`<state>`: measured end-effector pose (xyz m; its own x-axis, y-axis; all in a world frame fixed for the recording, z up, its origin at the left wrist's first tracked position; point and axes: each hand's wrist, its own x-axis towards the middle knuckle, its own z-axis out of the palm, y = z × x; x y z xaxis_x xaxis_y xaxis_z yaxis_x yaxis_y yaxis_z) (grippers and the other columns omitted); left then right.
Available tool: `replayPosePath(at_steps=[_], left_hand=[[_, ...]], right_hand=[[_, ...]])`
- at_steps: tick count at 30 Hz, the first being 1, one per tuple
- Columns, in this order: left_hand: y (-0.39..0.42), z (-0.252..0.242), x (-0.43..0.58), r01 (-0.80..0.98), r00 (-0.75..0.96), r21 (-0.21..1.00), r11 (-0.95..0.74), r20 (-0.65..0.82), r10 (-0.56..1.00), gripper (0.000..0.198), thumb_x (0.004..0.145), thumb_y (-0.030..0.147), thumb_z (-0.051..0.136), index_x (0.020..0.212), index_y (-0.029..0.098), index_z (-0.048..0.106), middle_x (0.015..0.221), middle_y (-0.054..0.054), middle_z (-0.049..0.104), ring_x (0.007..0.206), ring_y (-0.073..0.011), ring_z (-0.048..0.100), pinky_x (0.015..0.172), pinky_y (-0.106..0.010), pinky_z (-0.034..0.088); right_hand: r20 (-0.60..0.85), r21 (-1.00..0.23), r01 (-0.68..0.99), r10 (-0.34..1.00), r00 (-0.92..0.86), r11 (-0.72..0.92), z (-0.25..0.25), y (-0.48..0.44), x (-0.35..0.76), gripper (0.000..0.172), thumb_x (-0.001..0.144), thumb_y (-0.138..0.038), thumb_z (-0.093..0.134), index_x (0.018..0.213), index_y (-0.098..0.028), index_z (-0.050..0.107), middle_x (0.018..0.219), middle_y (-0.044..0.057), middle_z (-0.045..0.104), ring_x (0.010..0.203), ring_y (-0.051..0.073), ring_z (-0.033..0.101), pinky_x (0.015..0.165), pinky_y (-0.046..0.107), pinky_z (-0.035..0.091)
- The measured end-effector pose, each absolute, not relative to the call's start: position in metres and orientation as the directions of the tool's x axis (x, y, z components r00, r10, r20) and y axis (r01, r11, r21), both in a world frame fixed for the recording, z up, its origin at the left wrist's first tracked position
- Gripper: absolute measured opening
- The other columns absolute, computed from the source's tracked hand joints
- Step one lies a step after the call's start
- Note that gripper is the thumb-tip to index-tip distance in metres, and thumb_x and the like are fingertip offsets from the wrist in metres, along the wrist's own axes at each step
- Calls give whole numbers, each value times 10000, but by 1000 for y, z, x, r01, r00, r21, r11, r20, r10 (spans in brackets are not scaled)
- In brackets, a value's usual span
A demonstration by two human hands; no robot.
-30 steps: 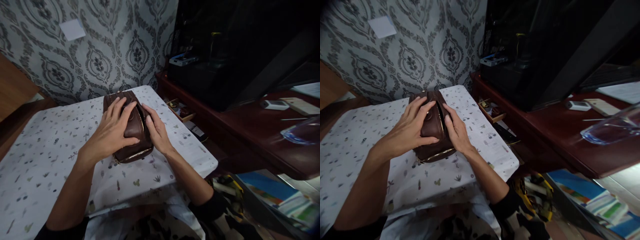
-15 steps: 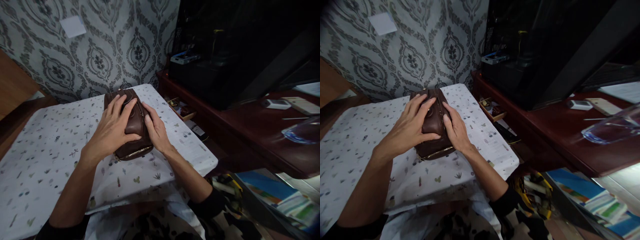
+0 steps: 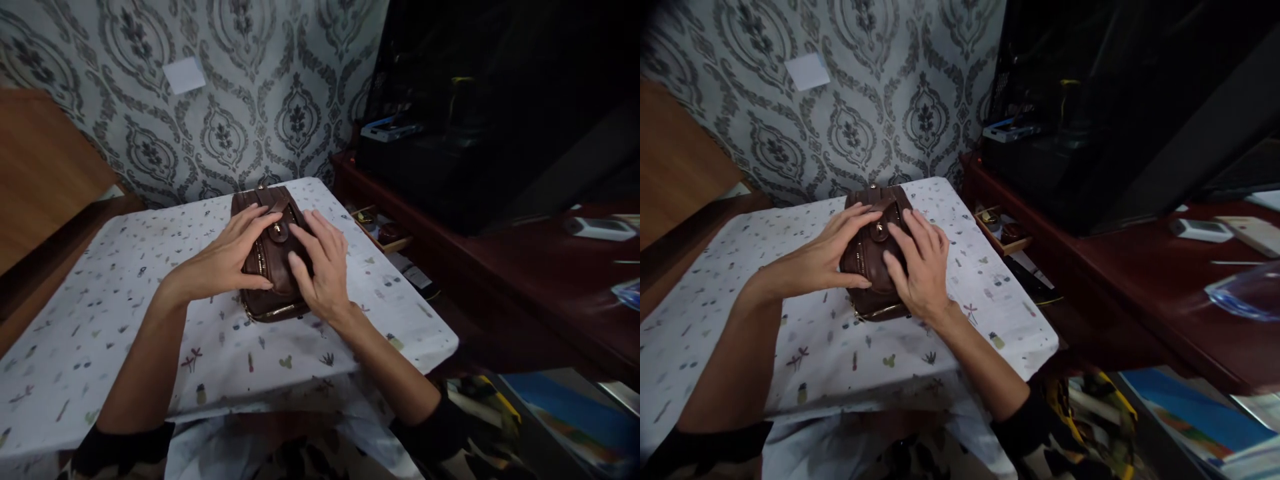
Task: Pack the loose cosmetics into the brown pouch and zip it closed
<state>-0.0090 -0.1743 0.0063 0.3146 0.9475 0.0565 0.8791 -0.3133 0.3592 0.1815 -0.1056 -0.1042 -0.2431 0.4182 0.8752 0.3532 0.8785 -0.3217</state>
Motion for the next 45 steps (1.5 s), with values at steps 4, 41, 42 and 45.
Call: replayPosePath(at_steps=[4, 41, 42, 45], left_hand=[[-176, 4, -10, 864, 298, 402, -302, 75, 952, 971, 828, 577, 744, 1613, 318, 234, 1733, -89, 138, 1614, -374, 21, 1288, -590, 179], [-131, -46, -49, 274, -168, 952, -136, 187, 968, 659, 813, 369, 687, 1427, 251, 480, 1546, -102, 510, 1477, -291, 420, 1219, -493, 358], [-131, -46, -50, 263, -167, 956, -133, 181, 969, 664, 801, 365, 688, 1424, 249, 491, 1532, -101, 526, 1477, -300, 421, 1214, -502, 363], [-131, -46, -55, 232, -149, 963, -134, 171, 974, 684, 775, 361, 697, 1420, 237, 505, 1548, -99, 518, 1487, -317, 410, 1211, -510, 366]], right_hand=[[867, -211, 411, 364, -341, 887, -98, -116, 176, 388, 1040, -422, 516, 1349, -225, 646, 1500, 143, 579, 1453, 296, 464, 1192, 532, 310], [787, -144, 537, 425, -447, 832, -75, -120, 162, 340, 1021, -336, 515, 1280, -233, 710, 1446, 162, 602, 1300, 315, 562, 1124, 557, 358], [791, -146, 533, 422, -443, 833, -76, -120, 162, 332, 1021, -329, 511, 1260, -230, 720, 1431, 160, 615, 1295, 311, 570, 1124, 549, 359], [804, -151, 528, 414, -426, 836, -78, -120, 161, 311, 1021, -311, 506, 1193, -221, 749, 1373, 155, 656, 1269, 316, 593, 1111, 546, 362]])
